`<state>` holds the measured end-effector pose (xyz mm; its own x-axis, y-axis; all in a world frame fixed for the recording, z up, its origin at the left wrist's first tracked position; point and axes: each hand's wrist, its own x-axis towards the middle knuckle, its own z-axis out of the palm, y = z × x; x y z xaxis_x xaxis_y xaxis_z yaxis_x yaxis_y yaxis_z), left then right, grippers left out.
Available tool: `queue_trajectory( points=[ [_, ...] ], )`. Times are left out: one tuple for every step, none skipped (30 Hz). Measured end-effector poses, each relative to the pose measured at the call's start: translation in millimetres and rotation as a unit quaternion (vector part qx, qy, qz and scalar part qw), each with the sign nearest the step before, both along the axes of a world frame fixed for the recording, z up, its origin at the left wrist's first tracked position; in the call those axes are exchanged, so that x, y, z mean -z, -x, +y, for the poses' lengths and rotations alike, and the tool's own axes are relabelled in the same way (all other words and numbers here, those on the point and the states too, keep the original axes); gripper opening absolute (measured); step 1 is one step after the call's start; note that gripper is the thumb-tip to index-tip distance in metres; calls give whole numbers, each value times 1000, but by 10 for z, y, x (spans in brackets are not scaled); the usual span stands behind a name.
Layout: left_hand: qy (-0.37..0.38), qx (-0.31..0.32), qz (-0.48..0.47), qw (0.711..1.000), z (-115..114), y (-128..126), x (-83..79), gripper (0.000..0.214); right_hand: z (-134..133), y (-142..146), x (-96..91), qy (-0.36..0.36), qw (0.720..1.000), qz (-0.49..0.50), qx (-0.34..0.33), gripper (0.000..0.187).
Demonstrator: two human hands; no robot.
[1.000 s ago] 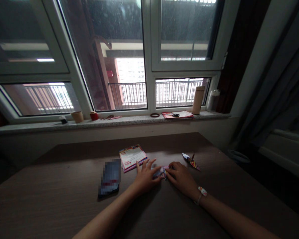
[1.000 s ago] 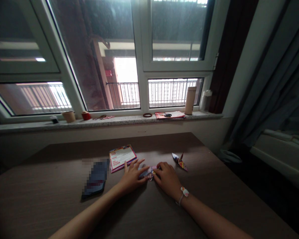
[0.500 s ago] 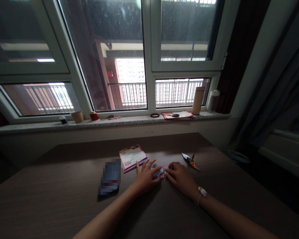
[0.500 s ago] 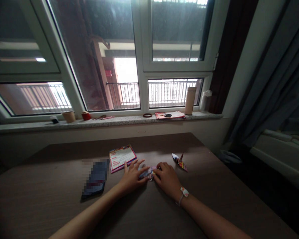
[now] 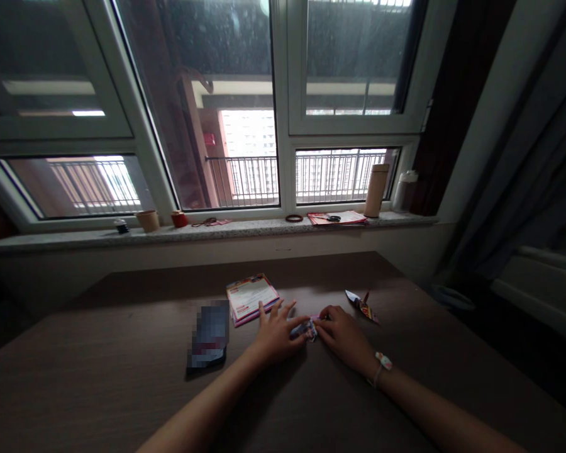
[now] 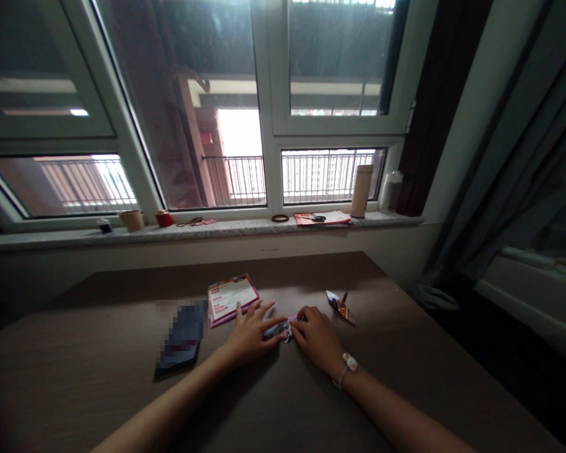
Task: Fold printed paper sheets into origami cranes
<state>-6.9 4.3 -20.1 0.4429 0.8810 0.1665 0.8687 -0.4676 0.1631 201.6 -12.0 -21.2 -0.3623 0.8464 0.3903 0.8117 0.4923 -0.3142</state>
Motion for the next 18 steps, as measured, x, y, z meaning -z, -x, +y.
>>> queue_trajectory(
  points=[
    [1,0,0,1000,0,1,2,44,3,1,-1,1,1000,1,0,24],
    [3,-1,1,1000,1,2,4,44,4,2,-4,2,1000,2,0,23],
    [4,-2,0,1000,2,2,6,44,4,4,-10,3,1000,3,0,23],
    [5,-2,0,1000,3,3,8,44,3,6,-17,6,1000,4,1,22],
    [6,-1,-2,1000,3,3,9,45,1,8,-24,8,1000,5,2,22],
    [5,-1,-3,1000,4,2,8,45,-1,9,-30,11,1000,5,2,22],
    [6,-1,-3,1000,3,1,6,45,-3,11,-35,13,1000,6,3,22],
    [6,-2,-4,1000,2,0,2,45,-4,12,-36,15,1000,6,4,22],
    [8,-4,-3,1000,0,-2,-3,45,-5,12,-36,16,1000,5,4,22],
    [10,-5,-3,1000,-3,-3,-10,45,-6,12,-32,16,1000,4,4,22],
    [14,-7,-2,1000,-5,-4,-17,45,-6,11,-27,16,1000,4,4,22],
    [18,-8,-1,1000,-8,-4,-24,46,-6,10,-21,15,1000,3,4,21],
    [21,-8,0,1000,-10,-4,-30,46,-6,9,-15,14,1000,2,5,21],
    [23,-8,0,1000,-12,-2,-33,46,-7,8,-10,13,1000,1,5,21],
    [24,-8,0,1000,-13,0,-34,45,-9,7,-6,13,1000,0,5,22],
    [24,-8,0,1000,-14,1,-33,45,-11,7,-3,12,1000,-2,4,22],
    [23,-7,0,1000,-16,3,-30,45,-14,7,-2,11,1000,-3,4,22],
    [22,-7,0,1000,-18,4,-25,46,-17,8,-2,10,1000,-4,4,22]
  ],
)
